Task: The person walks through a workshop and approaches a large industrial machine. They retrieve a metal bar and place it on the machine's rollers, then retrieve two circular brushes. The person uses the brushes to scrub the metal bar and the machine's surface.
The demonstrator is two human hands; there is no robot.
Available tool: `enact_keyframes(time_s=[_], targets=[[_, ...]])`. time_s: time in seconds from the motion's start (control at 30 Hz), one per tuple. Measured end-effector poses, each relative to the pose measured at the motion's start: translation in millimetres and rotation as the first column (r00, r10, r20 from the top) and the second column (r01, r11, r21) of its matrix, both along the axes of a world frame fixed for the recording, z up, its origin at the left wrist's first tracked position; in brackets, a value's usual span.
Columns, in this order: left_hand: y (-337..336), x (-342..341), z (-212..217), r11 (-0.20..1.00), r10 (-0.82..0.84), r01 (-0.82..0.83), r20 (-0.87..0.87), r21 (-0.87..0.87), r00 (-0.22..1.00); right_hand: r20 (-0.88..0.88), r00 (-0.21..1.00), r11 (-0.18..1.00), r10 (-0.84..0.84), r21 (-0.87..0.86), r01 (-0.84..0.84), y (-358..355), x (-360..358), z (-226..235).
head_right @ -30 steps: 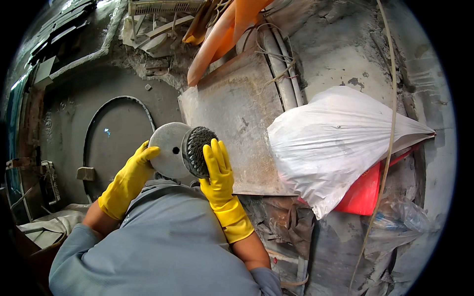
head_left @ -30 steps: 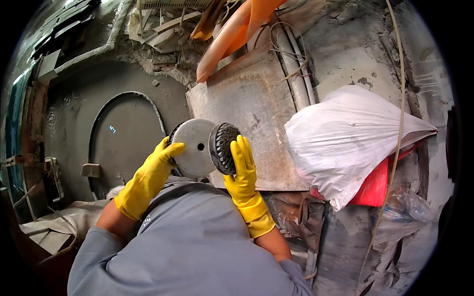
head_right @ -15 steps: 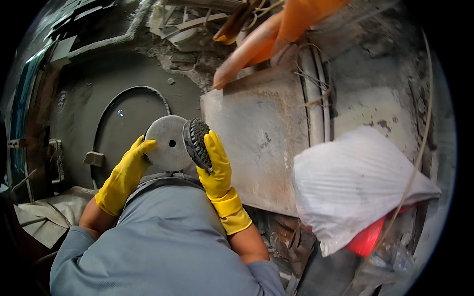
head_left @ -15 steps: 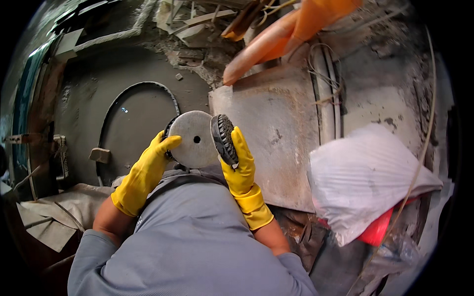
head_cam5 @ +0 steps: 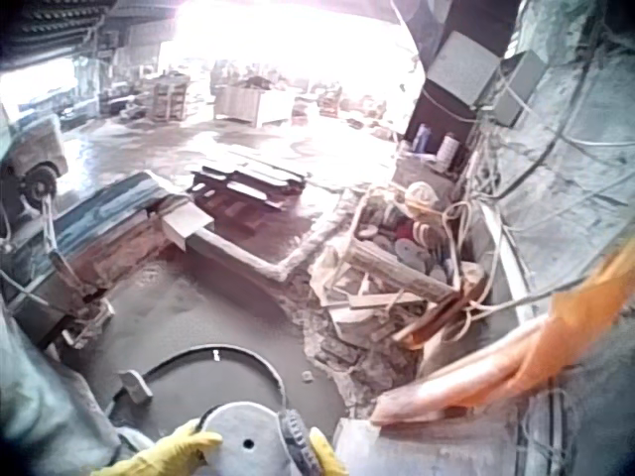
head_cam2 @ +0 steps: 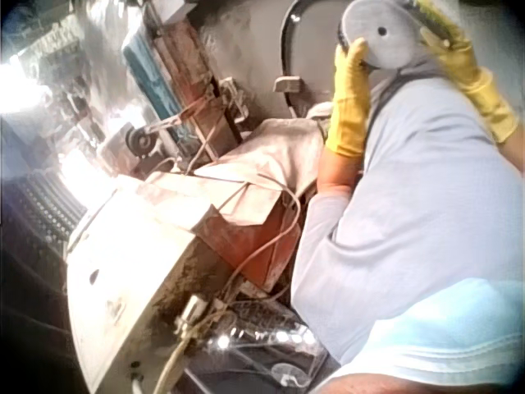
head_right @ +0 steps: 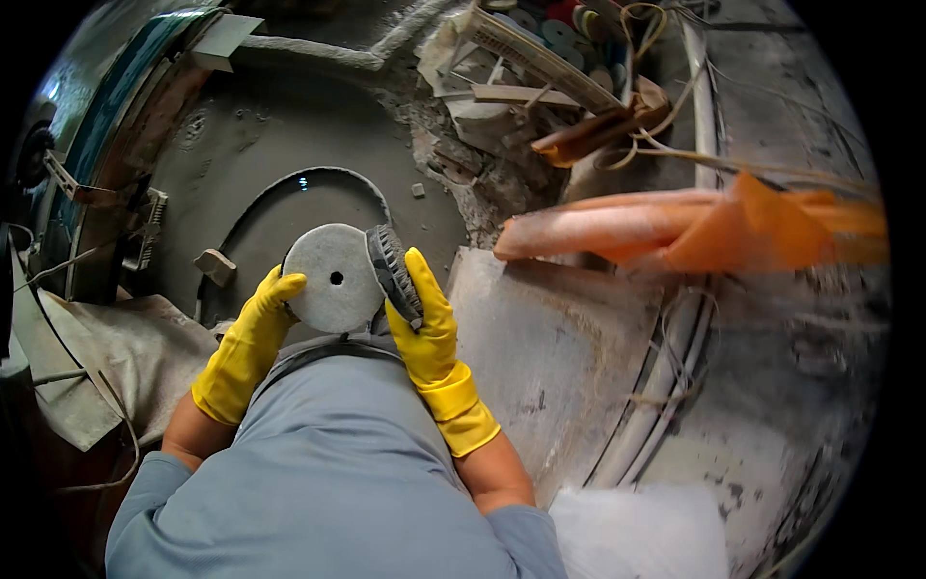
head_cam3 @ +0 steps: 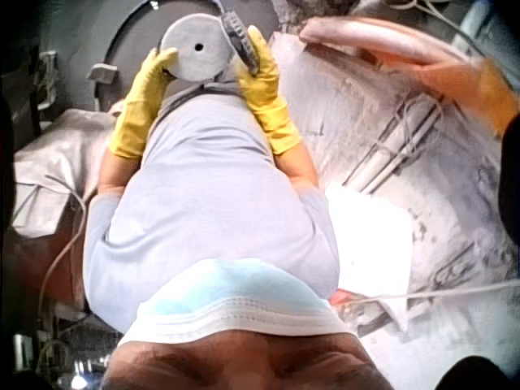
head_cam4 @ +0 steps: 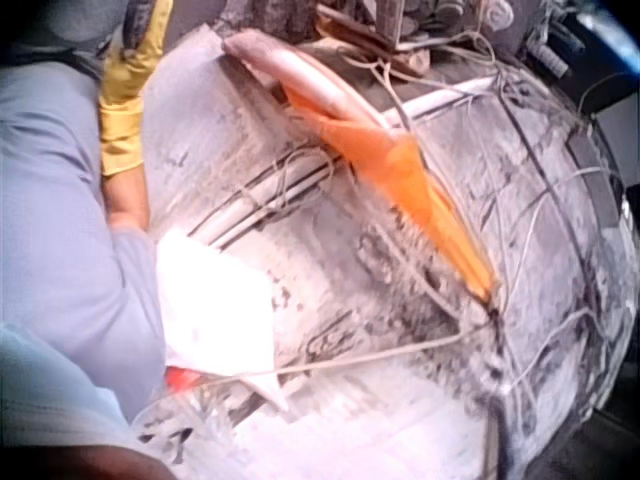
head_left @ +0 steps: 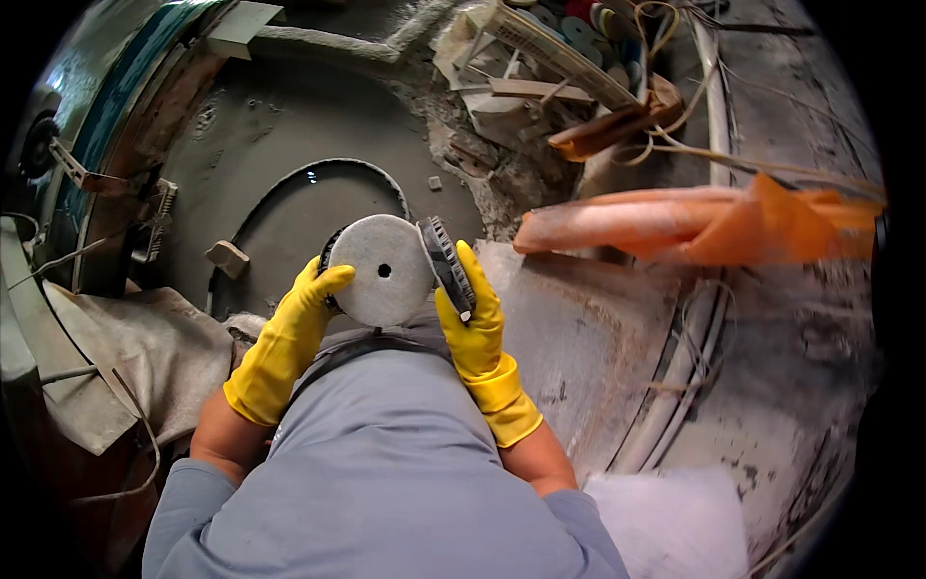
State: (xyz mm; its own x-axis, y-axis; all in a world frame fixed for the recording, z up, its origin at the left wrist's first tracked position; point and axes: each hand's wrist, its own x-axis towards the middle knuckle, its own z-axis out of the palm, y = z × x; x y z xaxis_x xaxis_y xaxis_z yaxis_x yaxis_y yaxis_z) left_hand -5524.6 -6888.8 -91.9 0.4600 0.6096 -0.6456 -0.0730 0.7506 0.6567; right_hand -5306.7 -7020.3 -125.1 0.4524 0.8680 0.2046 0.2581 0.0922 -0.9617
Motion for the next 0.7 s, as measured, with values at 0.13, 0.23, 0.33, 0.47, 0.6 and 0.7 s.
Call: enact_keyframes(time_s=[0.13,0.23,0.33,0.47,0.6,0.7], targets=[[39.6,20.3,-10.2,0.997,0.055,-0.055,0.002,0.062,0.998,0.076,0.990,0.993,0.118,0.017,-0.120,56.4,45.7,1.6],[68.9,34.9,-10.0,0.986,0.128,-0.128,0.009,0.110,0.992,0.063,0.977,0.979,0.202,-0.006,-0.202,103.9,69.6,8.3],[99.5,35.4,-4.0,0.972,0.202,-0.203,0.021,0.115,0.979,-0.092,0.945,0.946,0.314,-0.055,-0.320,152.0,83.3,1.9],[151.4,21.6,-4.6,0.941,0.333,-0.334,0.028,0.053,0.943,-0.330,0.870,0.911,0.367,-0.062,-0.407,234.3,70.8,5.2],[226.0,3.1,-14.1,0.907,0.410,-0.411,0.026,0.090,0.912,-0.426,0.810,0.871,0.403,-0.093,-0.482,329.6,55.6,8.1],[295.5,-8.9,-18.2,0.902,0.420,-0.425,0.071,0.076,0.905,-0.364,0.827,0.863,0.429,-0.105,-0.494,402.1,46.9,14.7]])
